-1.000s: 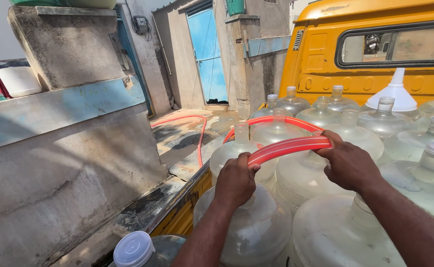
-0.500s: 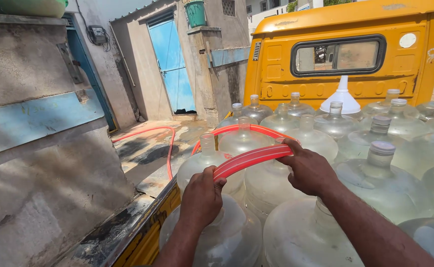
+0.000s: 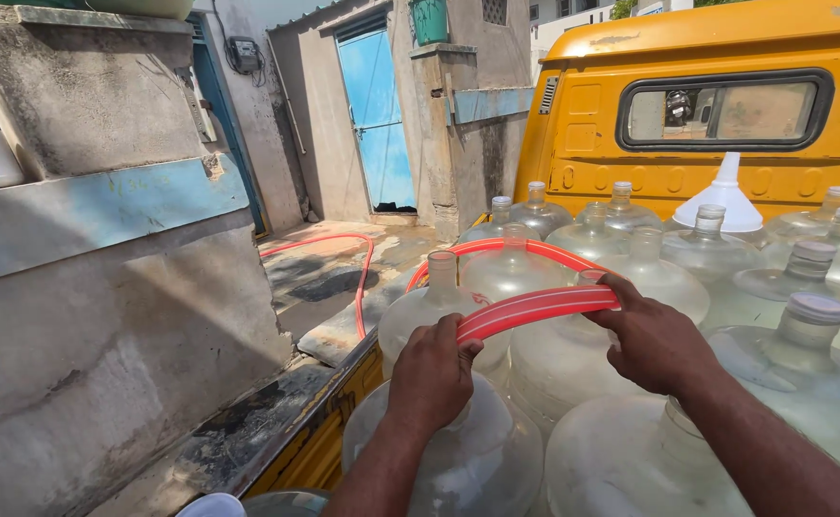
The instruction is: Filling large plastic water bottles with a hose on the back of a truck.
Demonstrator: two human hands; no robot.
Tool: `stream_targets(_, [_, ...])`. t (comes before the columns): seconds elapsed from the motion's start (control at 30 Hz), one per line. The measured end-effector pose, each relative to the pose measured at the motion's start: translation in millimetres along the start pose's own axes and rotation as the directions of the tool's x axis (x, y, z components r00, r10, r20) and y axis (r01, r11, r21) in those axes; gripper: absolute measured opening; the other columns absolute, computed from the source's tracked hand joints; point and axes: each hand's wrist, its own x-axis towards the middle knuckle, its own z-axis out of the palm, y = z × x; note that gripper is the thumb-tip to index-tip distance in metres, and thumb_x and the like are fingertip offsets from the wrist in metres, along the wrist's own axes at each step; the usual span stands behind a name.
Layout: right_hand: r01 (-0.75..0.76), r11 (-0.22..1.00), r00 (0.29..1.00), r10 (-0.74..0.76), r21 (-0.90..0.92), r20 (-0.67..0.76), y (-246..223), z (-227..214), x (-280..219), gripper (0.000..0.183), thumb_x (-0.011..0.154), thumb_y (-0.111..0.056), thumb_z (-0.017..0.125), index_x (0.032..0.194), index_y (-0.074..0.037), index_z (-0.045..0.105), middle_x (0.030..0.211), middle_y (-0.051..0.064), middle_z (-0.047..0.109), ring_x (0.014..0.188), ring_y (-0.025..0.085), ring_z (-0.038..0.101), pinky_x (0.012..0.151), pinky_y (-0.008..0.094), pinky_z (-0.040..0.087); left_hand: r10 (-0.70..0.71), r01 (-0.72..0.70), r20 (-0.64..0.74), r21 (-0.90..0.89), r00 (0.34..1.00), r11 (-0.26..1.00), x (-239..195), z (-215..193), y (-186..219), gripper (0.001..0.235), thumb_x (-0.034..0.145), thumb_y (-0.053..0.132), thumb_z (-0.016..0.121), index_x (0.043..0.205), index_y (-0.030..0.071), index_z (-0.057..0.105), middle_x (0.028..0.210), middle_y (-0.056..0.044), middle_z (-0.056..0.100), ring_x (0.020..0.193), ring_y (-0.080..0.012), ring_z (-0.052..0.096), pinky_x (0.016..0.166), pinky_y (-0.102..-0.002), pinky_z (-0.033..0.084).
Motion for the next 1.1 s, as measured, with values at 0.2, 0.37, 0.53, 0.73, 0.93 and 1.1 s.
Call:
stream_targets(0.2, [-0.021,0.999,1.000,0.022,-0.036,0.019,-3.7,-2.7,-3.0,0.059,0.082,-0.013,0.066,0.138,-0.034,0.062,0.165,-0.008,0.028,0.117,0.020,0.067,0.098,0.042,0.057,0.019,-0.019,-0.027,0.001,0.999,1.000,-1.3,3.2,-3.3,0.041,0.101,0.036,0.059,0.127,0.004,0.059,0.104,-0.016,0.072,0.102,-0.0361,0.065,0.086,-0.050,0.053])
stream_targets(0.37, [-0.017,0.999,1.000,0.017,-0.050,0.002,-0.4,-0.2,-0.7,0.062,0.081,-0.014,0.067,0.139,-0.036,0.061,0.165,-0.006,0.029,0.117,0.021,0.067,0.100,0.042,0.056,0.007,-0.007,-0.011,0.010,1.000,1.000,-1.8,1.7,-1.7,0.041,0.101,0.037,0.059,0.126,0.005,0.058,0.104,-0.016,0.072,0.102,-0.0357,0.065,0.085,-0.051,0.053])
stream_targets(0.53, [-0.025,0.998,0.999,0.026,-0.058,0.021,-2.0,-2.5,-2.7,0.061,0.082,-0.015,0.067,0.139,-0.037,0.061,0.165,-0.009,0.028,0.119,0.020,0.067,0.100,0.042,0.056,0.007,-0.006,-0.007,0.023,1.000,1.000,-1.9,1.9,-0.9,0.041,0.101,0.038,0.058,0.126,0.005,0.058,0.105,-0.016,0.072,0.102,-0.0359,0.065,0.086,-0.051,0.053])
stream_targets(0.73, [-0.013,0.998,1.000,0.014,-0.063,0.016,2.4,5.9,-0.1,0.061,0.081,-0.017,0.070,0.138,-0.037,0.061,0.165,-0.009,0.028,0.118,0.020,0.067,0.100,0.041,0.057,0.007,-0.007,-0.010,0.010,1.000,1.000,-3.0,1.0,-2.1,0.042,0.102,0.038,0.058,0.127,0.004,0.058,0.107,-0.016,0.072,0.103,-0.0362,0.065,0.086,-0.052,0.053])
stream_targets(0.93, [-0.031,0.999,1.000,0.031,-0.045,0.003,-2.7,-3.6,-4.8,0.063,0.081,-0.014,0.069,0.139,-0.038,0.061,0.166,-0.010,0.027,0.119,0.020,0.067,0.099,0.042,0.057,0.001,-0.001,-0.002,0.007,1.000,1.000,-2.4,3.2,-2.0,0.043,0.102,0.039,0.057,0.126,0.004,0.058,0.106,-0.016,0.072,0.103,-0.0352,0.065,0.085,-0.051,0.053])
stream_targets(1.1, [-0.017,0.998,1.000,0.018,-0.053,0.007,2.1,2.0,0.7,0.060,0.082,-0.017,0.070,0.138,-0.037,0.061,0.166,-0.011,0.028,0.119,0.018,0.068,0.100,0.041,0.058,-0.003,0.003,-0.018,-0.004,1.000,1.000,-3.1,2.2,-1.9,0.043,0.102,0.039,0.058,0.126,0.004,0.059,0.105,-0.016,0.072,0.104,-0.0348,0.065,0.086,-0.051,0.053])
